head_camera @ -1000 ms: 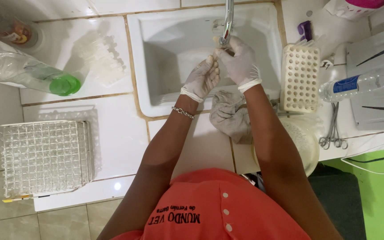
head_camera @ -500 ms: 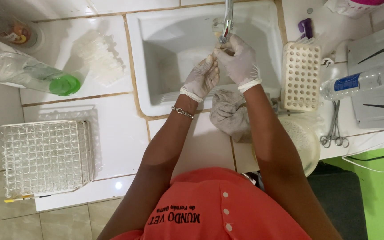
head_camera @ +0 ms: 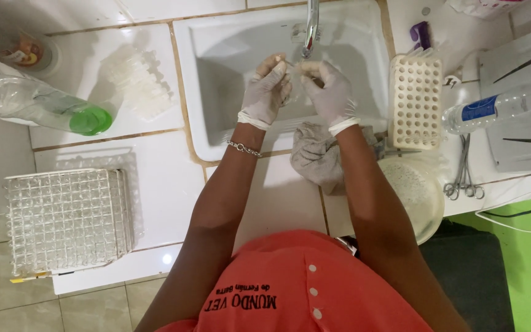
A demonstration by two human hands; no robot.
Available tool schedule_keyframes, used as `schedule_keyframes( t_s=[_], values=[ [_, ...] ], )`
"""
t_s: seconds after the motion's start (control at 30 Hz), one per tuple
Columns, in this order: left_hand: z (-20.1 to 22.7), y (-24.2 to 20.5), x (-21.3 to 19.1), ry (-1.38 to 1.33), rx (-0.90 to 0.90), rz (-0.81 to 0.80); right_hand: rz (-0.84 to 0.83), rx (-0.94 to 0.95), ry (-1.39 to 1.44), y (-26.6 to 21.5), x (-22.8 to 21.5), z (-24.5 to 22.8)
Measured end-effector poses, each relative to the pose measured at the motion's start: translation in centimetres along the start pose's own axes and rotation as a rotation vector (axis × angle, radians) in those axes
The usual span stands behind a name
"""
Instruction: The person repeatedly washes small test tubes under running water in a sink, then places them into a test tube rack. The process is repeated for multiple tubes throughout the clip.
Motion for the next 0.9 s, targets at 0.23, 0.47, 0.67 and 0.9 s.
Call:
schedule_keyframes(
  t_s=[0.23,0.47,0.67,0.9],
  values=[
    [2.4,-0.9,4.0,0.833,0.353,0.034,-0.070,0.230,0.044,-0.4,1.7,5.2],
    [3.0,-1.5,4.9,1.073,0.444,0.044,-0.092,0.288,-0.005,-0.6,1.9,5.1],
    [2.9,-0.9,4.5,1.013,0.545,-0.011,-0.099,0.259,0.026,-0.4,2.5,6.5],
    [4.0,-2.3,5.4,1.006,0.494,0.007,-0.106,0.342,0.087,-1.2,2.3,3.9]
  ],
)
Point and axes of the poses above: each hand's wrist, its own y-axis towards the middle knuckle, its own x-axis out of the palm, z = x × y, the point moved 4 cm from there along y, towards the middle knuckle, and after that the axes turned 10 degrees about y, right-handed, at the moved point
